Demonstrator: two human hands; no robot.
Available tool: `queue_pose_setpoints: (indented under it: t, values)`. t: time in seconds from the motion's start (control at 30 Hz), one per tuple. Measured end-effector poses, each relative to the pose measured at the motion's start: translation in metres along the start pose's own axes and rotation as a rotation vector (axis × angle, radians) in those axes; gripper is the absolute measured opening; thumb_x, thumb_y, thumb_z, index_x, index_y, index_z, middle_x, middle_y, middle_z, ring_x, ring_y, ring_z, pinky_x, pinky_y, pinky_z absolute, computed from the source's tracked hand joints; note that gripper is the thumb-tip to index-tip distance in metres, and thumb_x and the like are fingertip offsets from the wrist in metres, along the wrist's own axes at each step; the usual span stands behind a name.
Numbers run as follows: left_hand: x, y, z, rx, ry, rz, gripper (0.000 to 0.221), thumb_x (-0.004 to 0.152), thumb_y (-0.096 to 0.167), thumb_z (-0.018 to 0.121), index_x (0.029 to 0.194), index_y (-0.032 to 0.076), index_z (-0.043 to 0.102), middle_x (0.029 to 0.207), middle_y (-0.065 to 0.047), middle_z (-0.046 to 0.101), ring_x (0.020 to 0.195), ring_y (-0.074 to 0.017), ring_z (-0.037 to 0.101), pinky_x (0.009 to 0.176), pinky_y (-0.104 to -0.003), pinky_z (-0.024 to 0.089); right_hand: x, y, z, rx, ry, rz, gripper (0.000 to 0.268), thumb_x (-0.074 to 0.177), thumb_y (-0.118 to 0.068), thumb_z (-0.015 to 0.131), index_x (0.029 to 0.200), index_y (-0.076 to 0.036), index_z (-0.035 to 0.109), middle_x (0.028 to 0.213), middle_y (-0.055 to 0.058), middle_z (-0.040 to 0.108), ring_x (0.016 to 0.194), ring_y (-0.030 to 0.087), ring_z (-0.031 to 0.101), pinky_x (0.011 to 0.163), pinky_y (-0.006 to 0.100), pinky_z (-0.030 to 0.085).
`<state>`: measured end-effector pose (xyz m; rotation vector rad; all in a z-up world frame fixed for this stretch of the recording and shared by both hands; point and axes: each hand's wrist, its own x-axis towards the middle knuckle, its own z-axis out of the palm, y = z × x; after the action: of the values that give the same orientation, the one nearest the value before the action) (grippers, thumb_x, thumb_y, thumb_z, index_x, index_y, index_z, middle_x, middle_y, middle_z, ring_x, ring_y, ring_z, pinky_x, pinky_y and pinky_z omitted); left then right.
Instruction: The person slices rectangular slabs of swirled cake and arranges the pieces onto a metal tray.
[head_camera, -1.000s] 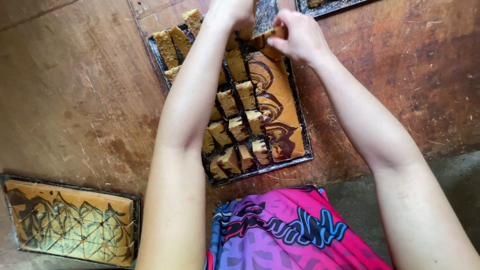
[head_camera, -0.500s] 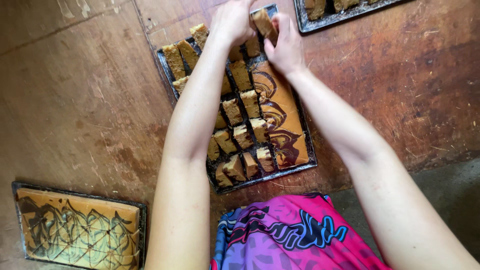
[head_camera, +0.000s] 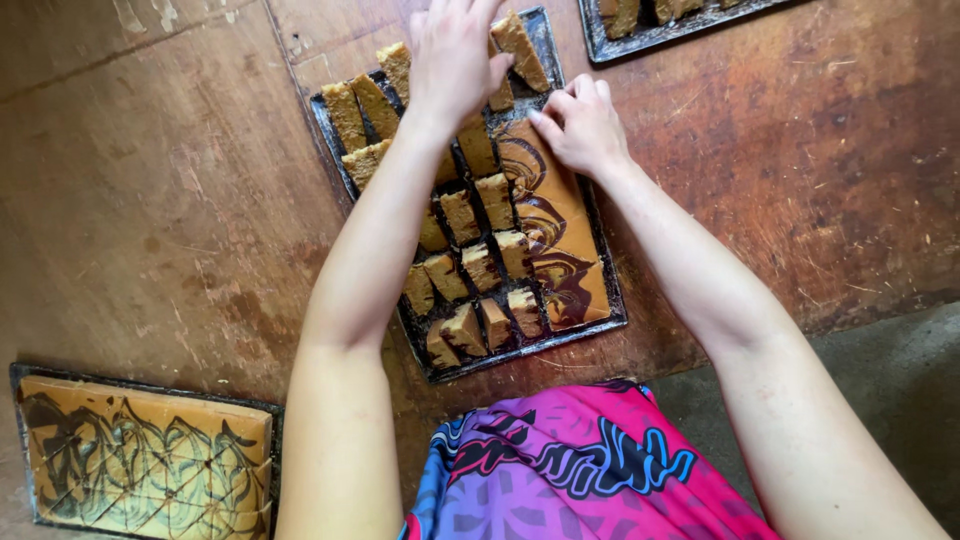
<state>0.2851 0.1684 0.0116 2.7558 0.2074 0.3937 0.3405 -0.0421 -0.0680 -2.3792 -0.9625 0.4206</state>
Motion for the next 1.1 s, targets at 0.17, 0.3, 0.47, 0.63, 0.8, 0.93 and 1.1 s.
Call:
queue_pose_setpoints:
  t: [0.17,0.3,0.47,0.63,0.8,0.93,1.1]
  values:
    - [-0.020,0.032,-0.015,0.020,-0.257,0.020,0.030,0.089,0.031,0.085,0.107,0.012,0.071,0.110,-0.007,0.066,0.107,-0.0245,0.060,0.093,-0.043,0.045,-0.010,0.003,-0.004,0.067,-0.089,-0.079,0.037,0.094,-0.033,0.078,0.106,-0.005,0.056,0.107,0.013,0.061,0.102,0.033,0.061,0.091,0.048,0.052]
    - [-0.032,0.043,0.001,0.206,-0.557,0.049,0.032,0.082,0.038,0.085,0.096,0.010,0.076,0.101,-0.007,0.067,0.102,-0.0244,0.060,0.089,-0.044,0.044,-0.027,0.015,0.007,0.219,0.093,-0.032,0.039,0.095,-0.022,0.078,0.117,-0.006,0.052,0.115,0.014,0.059,0.100,0.029,0.065,0.086,0.041,0.054]
    - [-0.035,0.046,0.041,0.279,-0.405,0.196,0.044,0.071,0.044,0.087,0.099,0.012,0.076,0.102,-0.006,0.068,0.104,-0.0254,0.060,0.088,-0.044,0.044,-0.054,0.035,0.011,1.003,0.533,0.059,0.044,0.109,-0.019,0.075,0.133,-0.009,0.039,0.112,0.012,0.060,0.106,0.022,0.065,0.094,0.036,0.058]
    - [-0.026,0.061,0.055,0.333,-0.730,0.163,0.082,0.059,0.077,0.085,0.097,0.006,0.074,0.113,-0.008,0.064,0.114,-0.0279,0.055,0.093,-0.046,0.041,-0.090,0.016,0.016,1.405,0.476,0.600,0.039,0.103,-0.020,0.062,0.128,-0.015,0.034,0.110,0.010,0.063,0.092,0.021,0.064,0.074,0.037,0.056]
    - [-0.026,0.053,0.045,0.154,-1.049,0.097,0.062,0.078,0.062,0.082,0.113,0.011,0.072,0.118,-0.011,0.075,0.119,-0.0295,0.067,0.105,-0.046,0.048,-0.096,0.015,0.041,1.435,0.416,0.731,0.036,0.103,-0.018,0.058,0.129,-0.019,0.032,0.109,0.009,0.064,0.094,0.019,0.065,0.074,0.039,0.058]
    - [-0.033,0.041,0.047,-0.069,-0.853,0.096,0.084,0.064,0.044,0.093,0.131,0.010,0.057,0.123,-0.014,0.069,0.116,-0.0345,0.064,0.098,-0.047,0.050,-0.100,0.017,0.038,1.442,0.410,0.648,0.039,0.104,-0.016,0.058,0.132,-0.018,0.030,0.111,0.010,0.063,0.094,0.020,0.067,0.075,0.038,0.061]
    - [-0.024,0.024,0.068,-0.060,-0.540,0.183,0.056,0.077,0.046,0.092,0.106,0.009,0.061,0.109,-0.014,0.067,0.098,-0.0325,0.069,0.085,-0.045,0.056,-0.106,0.016,0.004,1.505,0.422,0.540,0.043,0.104,-0.016,0.058,0.133,-0.018,0.026,0.111,0.011,0.064,0.091,0.020,0.068,0.070,0.038,0.061]
